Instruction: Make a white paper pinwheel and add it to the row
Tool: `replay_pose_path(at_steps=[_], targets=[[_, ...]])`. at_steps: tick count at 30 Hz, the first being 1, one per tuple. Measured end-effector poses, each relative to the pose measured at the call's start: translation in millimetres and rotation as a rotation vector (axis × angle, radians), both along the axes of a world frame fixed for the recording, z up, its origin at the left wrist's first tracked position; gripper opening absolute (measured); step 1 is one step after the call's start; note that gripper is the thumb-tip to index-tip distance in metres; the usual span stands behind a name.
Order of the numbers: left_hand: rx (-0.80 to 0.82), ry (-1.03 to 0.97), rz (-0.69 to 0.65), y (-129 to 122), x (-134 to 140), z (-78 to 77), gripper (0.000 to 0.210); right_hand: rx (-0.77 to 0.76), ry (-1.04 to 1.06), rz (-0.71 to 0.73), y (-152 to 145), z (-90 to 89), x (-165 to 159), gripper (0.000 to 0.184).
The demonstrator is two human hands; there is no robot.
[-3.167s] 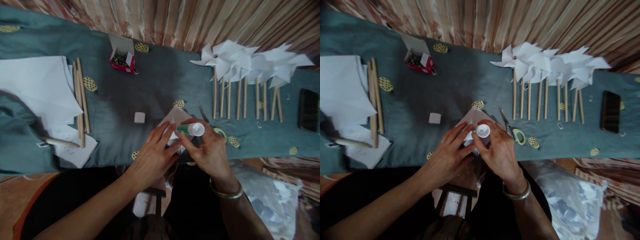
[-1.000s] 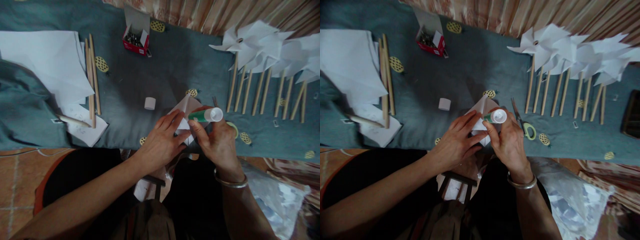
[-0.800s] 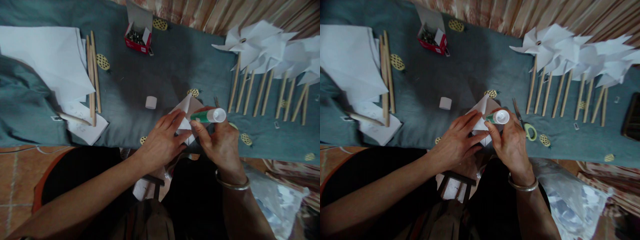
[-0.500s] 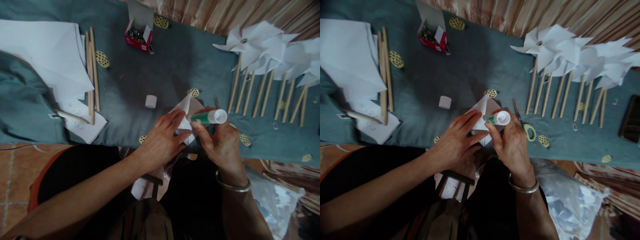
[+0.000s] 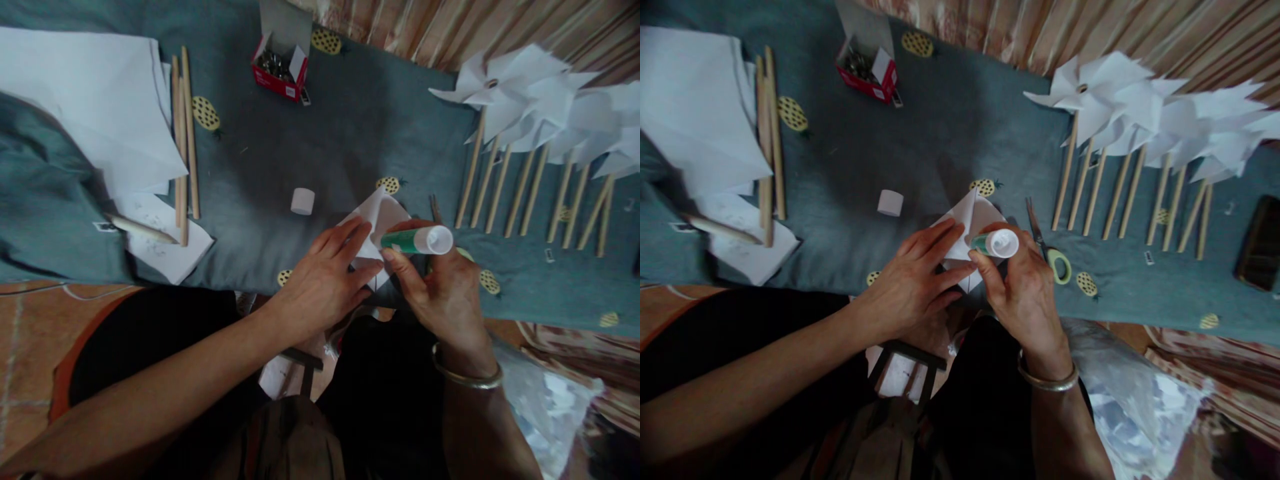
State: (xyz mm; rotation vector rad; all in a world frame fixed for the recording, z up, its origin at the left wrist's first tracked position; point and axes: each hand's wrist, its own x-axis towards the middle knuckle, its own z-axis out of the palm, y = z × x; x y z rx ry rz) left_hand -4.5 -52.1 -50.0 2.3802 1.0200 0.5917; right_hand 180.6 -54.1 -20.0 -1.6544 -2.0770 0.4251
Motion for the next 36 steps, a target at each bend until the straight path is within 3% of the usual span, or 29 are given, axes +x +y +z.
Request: replay_pose_path(at_steps=[36], targets=[[0.011, 0.005, 0.013, -1.2, 1.1, -1.7, 0.029, 0.081, -0.105, -0.019, 0.6, -5.0, -10.7, 0.028]])
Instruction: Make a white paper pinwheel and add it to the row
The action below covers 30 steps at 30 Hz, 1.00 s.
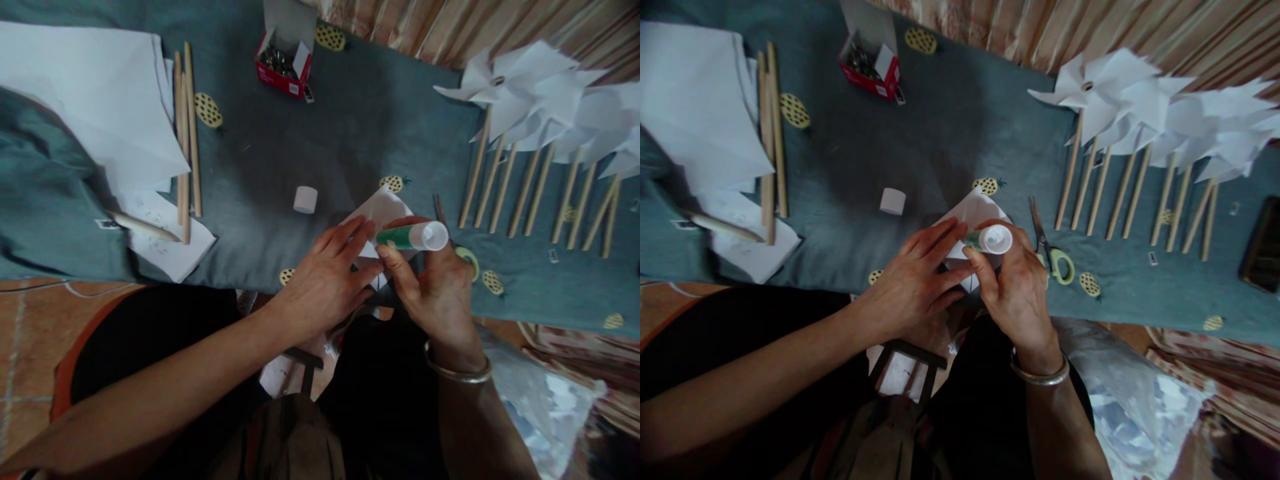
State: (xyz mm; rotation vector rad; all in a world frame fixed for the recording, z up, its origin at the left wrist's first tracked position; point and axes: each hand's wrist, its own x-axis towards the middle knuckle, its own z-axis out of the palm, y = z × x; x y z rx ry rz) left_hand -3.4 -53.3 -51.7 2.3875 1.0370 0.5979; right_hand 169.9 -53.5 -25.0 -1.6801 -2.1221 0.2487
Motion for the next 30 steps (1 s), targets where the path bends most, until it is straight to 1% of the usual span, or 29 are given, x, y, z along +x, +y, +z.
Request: replay_pose_path(at_steps=[9, 20, 30], targets=[[-0.003, -0.014, -0.004, -0.1, -0.6, 0.5, 0.027, 0.023, 0.0, -0.017, 1.3, -0.8, -1.7, 0.029], [-0.017, -0.018, -0.005, 0.0, -1.0, -2.1, 0.033, -0.058, 0.043, -0.047, 0.6, 3.9, 1.7, 0.024], [-0.035, -0.012, -0.004, 0.3, -0.1, 0.5, 0.031, -0.044, 0.03, -0.041, -0.6, 3.9, 5.2, 0.025]])
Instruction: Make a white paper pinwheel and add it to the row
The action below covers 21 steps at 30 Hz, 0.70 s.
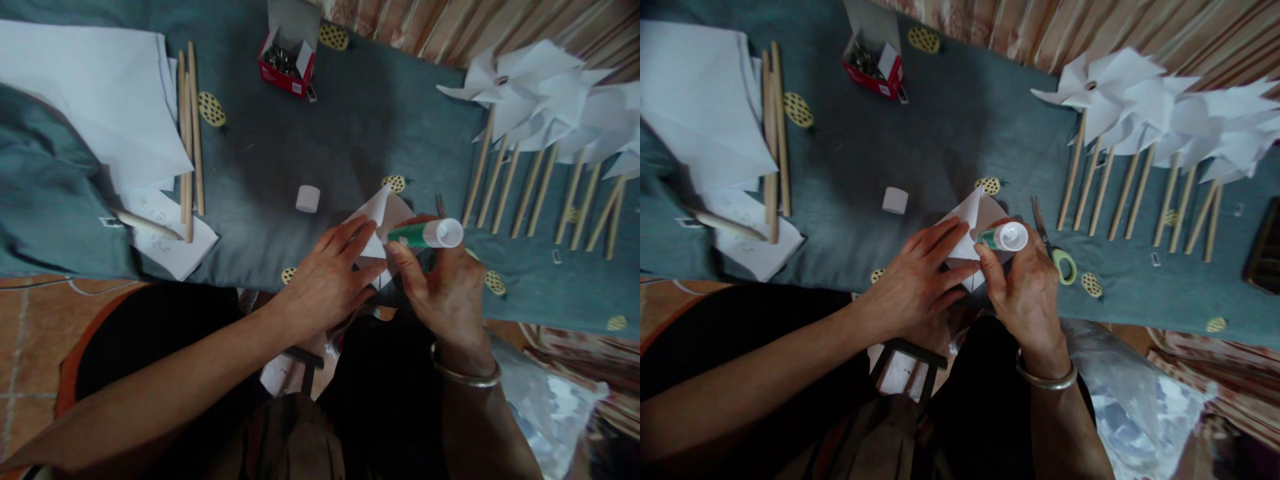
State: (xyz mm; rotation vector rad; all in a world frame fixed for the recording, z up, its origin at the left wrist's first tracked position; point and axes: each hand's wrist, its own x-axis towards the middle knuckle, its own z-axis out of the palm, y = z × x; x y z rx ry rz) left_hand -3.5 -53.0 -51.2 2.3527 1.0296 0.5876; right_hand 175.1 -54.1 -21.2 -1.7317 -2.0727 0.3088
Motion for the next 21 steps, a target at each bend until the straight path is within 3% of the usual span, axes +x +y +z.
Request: replay_pose_path(at_steps=[21], targets=[[0.01, 0.005, 0.001, -0.3, -0.4, 0.6, 0.031, -0.012, -0.002, 0.007, -3.7, 1.6, -1.0, 0.026]])
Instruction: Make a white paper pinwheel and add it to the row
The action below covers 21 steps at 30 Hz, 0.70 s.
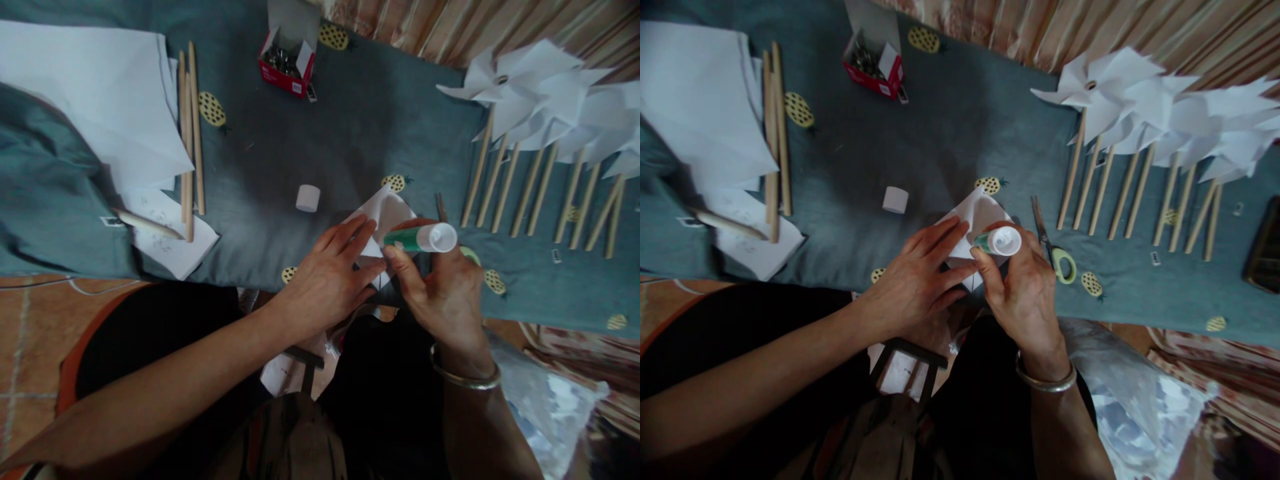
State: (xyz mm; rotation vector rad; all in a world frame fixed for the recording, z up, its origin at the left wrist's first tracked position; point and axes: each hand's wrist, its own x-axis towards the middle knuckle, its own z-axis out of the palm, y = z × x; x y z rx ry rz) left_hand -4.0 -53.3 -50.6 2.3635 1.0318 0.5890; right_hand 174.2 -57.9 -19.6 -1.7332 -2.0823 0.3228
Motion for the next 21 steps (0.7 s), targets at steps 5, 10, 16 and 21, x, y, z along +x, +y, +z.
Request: replay_pose_path(at_steps=[5, 10, 16, 21], targets=[[0.01, -0.003, 0.007, -0.3, 0.2, 0.5, 0.028, 0.005, 0.021, 0.018, 0.9, -0.9, -2.5, 0.027], [0.017, 0.005, 0.002, -0.5, 0.4, -0.4, 0.028, 0.018, 0.015, 0.025, 1.4, -3.0, -4.1, 0.028], [0.004, 0.015, -0.004, -0.3, 0.6, 0.3, 0.026, 0.032, 0.015, 0.026, 3.4, -3.9, -6.9, 0.028], [0.001, 0.023, -0.009, -0.1, -0.2, 1.8, 0.027, 0.064, 0.021, 0.0, 5.7, -5.9, -9.3, 0.028]])
